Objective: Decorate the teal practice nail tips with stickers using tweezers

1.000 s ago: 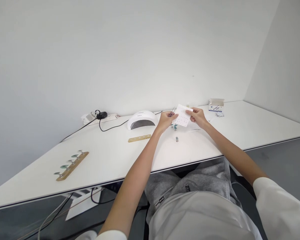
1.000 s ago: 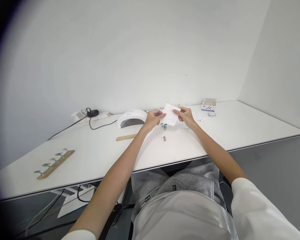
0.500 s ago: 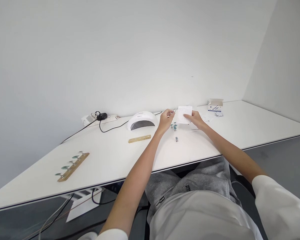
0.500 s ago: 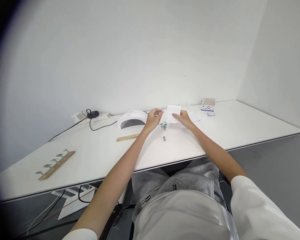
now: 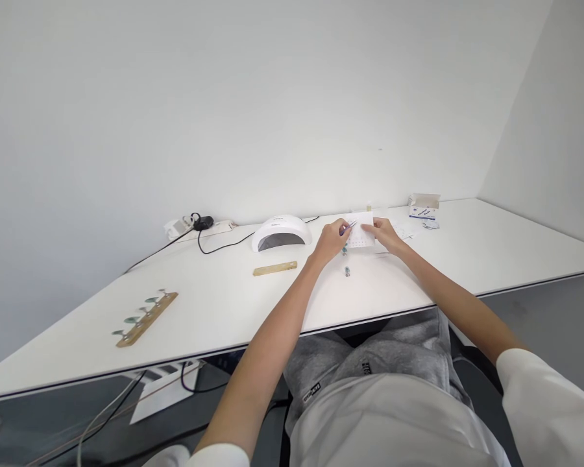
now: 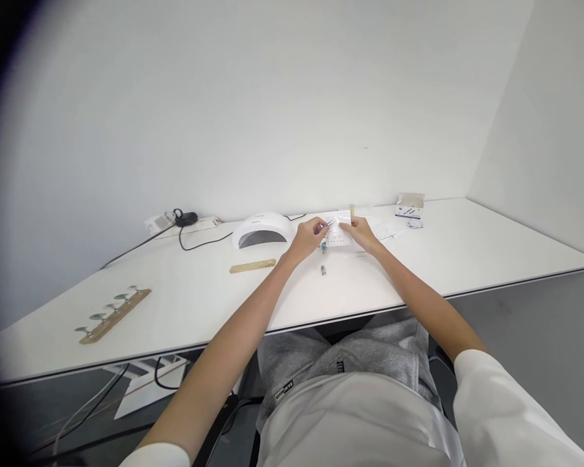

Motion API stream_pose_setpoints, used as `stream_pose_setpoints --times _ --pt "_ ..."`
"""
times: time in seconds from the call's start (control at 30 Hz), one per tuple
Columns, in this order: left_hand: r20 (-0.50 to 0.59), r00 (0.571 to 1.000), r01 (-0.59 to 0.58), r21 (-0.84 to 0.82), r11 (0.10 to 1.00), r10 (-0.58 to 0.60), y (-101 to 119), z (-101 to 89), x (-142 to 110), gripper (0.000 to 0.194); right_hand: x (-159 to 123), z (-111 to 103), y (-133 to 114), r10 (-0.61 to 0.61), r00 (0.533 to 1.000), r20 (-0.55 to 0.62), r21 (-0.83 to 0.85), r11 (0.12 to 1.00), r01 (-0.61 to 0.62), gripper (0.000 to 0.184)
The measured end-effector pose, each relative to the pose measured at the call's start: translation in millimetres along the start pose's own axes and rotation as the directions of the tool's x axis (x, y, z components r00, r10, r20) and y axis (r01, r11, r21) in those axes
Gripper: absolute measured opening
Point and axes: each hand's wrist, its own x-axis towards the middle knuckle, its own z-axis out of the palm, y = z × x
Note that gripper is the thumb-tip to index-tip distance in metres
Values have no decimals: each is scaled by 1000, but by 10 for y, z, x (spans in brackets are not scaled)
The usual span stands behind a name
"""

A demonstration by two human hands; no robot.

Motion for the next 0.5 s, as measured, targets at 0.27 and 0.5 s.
stream_pose_setpoints --times 0.27,0.5 --pt "50 997 59 -25 998 -57 -7 -8 -12 15 19 -12 23 -33 999 -11 20 999 34 29" --pt "61 996 70 -20 997 -68 -25 -14 0 15 2 -22 8 -39 999 1 1 999 39 32"
